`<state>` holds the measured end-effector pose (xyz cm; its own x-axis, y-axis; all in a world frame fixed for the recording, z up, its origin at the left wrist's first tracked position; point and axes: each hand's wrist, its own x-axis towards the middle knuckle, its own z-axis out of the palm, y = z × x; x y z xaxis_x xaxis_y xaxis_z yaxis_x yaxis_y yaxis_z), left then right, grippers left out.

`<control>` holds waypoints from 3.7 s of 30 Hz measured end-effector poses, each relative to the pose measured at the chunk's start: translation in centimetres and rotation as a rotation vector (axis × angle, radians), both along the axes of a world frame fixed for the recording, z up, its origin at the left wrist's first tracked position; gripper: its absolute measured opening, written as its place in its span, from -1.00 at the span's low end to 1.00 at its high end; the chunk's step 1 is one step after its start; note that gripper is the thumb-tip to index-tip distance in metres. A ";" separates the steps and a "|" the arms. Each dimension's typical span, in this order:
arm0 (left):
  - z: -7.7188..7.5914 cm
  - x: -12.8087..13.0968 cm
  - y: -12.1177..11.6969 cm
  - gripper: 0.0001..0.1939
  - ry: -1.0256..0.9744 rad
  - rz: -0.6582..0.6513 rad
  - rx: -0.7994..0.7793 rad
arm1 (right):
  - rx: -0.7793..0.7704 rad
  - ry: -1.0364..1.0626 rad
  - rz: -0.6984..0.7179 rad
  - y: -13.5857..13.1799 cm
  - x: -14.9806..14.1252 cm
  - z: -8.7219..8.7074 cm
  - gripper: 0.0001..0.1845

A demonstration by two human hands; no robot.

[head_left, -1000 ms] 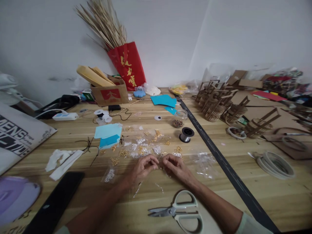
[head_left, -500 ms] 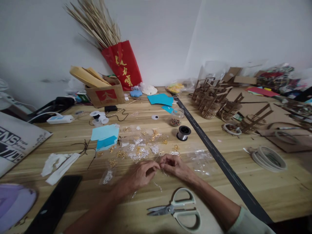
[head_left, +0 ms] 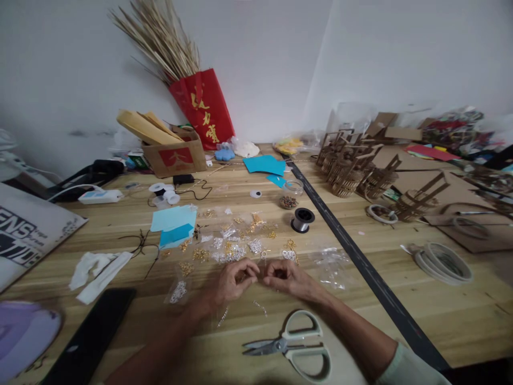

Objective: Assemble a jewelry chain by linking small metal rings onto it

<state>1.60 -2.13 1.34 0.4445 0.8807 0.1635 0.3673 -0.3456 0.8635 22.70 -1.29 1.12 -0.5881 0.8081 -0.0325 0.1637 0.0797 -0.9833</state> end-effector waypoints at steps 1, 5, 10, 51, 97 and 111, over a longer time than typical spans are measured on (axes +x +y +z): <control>0.1 -0.1 0.0 -0.94 -0.017 0.002 -0.001 | 0.007 -0.014 -0.010 0.0 0.1 0.3 -0.59; 0.6 -0.2 0.0 -0.93 -0.044 -0.017 -0.026 | -0.028 -0.010 -0.045 0.0 0.1 1.1 -0.55; 0.8 -0.2 -0.1 -0.92 -0.053 0.004 -0.030 | -0.095 0.068 -0.016 -0.1 -0.2 1.6 -0.58; 1.1 -0.1 -0.3 -0.70 -0.058 0.049 -0.125 | -0.015 0.136 -0.078 -0.5 -1.0 0.1 -0.69; -0.5 -3.4 0.9 -0.87 0.007 0.340 0.015 | -0.121 0.136 -0.275 -0.5 -1.0 -0.8 -0.63; -1.7 -4.3 1.0 -0.87 0.274 0.339 0.307 | 0.224 -0.113 -0.219 -1.2 -1.1 -1.1 -0.77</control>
<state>-2.74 -1.13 -0.40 0.2059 0.9123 0.3540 0.7003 -0.3901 0.5979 21.57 -2.48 -0.03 -0.4028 0.9092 0.1054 0.3082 0.2432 -0.9197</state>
